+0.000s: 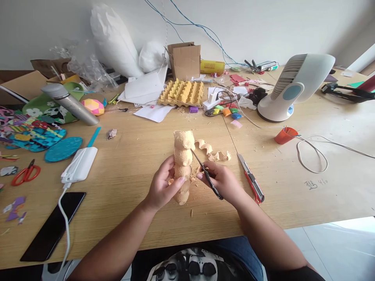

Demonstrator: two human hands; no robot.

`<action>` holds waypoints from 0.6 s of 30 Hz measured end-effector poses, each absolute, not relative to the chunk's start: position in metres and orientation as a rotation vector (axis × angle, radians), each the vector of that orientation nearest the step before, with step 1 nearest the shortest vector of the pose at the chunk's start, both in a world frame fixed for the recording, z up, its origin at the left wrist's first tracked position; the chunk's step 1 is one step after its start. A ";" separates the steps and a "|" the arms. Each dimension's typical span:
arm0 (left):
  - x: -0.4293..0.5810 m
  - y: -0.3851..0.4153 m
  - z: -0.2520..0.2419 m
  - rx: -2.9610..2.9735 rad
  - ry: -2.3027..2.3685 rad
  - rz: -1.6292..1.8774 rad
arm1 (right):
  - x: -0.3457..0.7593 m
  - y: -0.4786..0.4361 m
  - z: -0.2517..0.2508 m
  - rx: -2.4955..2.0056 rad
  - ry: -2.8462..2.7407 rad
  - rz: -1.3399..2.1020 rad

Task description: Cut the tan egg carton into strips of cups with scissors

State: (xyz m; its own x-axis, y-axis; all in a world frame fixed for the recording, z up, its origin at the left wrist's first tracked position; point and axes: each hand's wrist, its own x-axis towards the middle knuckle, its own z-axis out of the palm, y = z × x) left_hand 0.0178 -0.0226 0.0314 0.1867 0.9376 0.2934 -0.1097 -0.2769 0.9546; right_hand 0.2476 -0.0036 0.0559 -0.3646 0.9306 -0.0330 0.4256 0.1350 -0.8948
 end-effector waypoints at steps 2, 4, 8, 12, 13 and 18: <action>0.018 -0.022 0.033 1.356 0.840 1.302 | 0.248 -0.003 0.056 -1.288 -1.864 1.194; 0.017 -0.019 0.035 1.235 0.837 1.309 | 0.249 -0.002 0.058 -1.262 -1.864 1.223; 0.011 -0.011 0.038 1.029 0.814 1.307 | 0.247 0.000 0.059 -1.166 -1.833 1.269; 0.003 -0.005 0.044 0.950 0.801 1.114 | 0.243 0.006 0.049 -1.015 -1.493 1.379; 0.002 -0.005 0.047 0.950 0.797 1.015 | 0.243 0.008 0.045 -0.977 -1.370 1.378; 0.001 -0.013 0.063 0.979 0.733 0.682 | 0.246 0.020 0.040 -0.881 -0.917 1.516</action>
State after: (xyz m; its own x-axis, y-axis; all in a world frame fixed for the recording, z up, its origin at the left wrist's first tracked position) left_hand 0.0012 -0.0131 0.0630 0.5756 0.7838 -0.2332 -0.1764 0.3975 0.9005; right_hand 0.2463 0.0198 0.0402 -0.1198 0.9915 -0.0512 -0.4151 -0.0969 -0.9046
